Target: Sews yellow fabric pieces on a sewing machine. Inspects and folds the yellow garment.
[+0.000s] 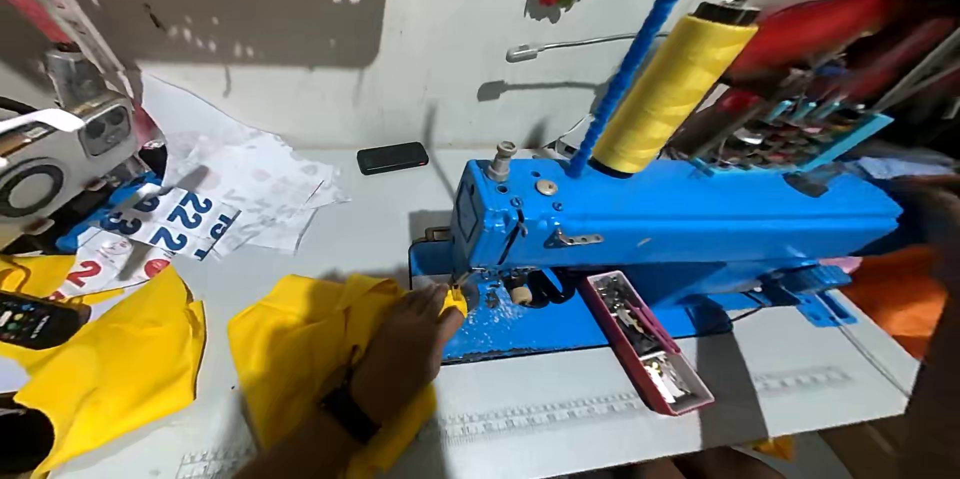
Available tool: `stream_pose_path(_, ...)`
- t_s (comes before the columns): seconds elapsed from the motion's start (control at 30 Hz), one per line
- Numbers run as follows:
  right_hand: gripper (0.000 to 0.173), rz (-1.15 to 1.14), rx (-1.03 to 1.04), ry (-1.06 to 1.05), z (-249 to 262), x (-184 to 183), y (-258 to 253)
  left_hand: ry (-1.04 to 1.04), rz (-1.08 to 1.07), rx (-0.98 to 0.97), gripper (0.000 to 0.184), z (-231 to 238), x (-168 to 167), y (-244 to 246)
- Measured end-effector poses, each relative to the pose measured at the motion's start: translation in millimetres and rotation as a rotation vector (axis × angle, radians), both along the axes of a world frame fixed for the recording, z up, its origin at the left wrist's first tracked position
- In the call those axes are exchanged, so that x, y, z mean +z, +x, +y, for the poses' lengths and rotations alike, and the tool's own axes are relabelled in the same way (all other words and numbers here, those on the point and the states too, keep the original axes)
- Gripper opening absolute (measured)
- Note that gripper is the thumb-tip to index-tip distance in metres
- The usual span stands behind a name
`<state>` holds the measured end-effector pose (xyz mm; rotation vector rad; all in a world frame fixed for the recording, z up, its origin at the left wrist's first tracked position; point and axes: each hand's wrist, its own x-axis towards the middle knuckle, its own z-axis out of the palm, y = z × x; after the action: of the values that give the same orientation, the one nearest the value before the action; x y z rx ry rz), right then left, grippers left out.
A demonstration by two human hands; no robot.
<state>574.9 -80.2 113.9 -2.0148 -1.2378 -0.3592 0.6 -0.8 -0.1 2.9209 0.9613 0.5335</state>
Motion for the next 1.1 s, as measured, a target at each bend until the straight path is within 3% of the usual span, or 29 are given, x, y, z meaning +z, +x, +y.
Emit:
stream_pose_path(0.07,0.055,0.315,0.011,0.204,-7,-20,2,-0.02,0.001,-0.006,0.026,-1,1,-1)
stream_pose_path(0.1,0.052,0.43,-0.011,0.264,-10,-24,-10,-0.024,0.001,-0.006,0.026,-1,2,-1)
stream_pose_path(0.2,0.045,0.539,-0.06,0.305,-24,-36,-42,-0.024,0.018,0.005,0.025,0,3,1)
stream_pose_path(0.33,0.046,0.237,-0.204,0.176,-57,-70,-90,-0.02,-0.009,0.026,0.026,-1,1,0)
stream_pose_path(0.5,0.042,-0.049,-0.05,0.085,-71,-135,-129,0.012,-0.065,0.01,0.024,0,-4,-2)
stream_pose_path(1.1,0.041,-0.134,-0.047,0.048,-66,-141,-131,0.05,-0.063,-0.027,0.028,0,-6,-2)
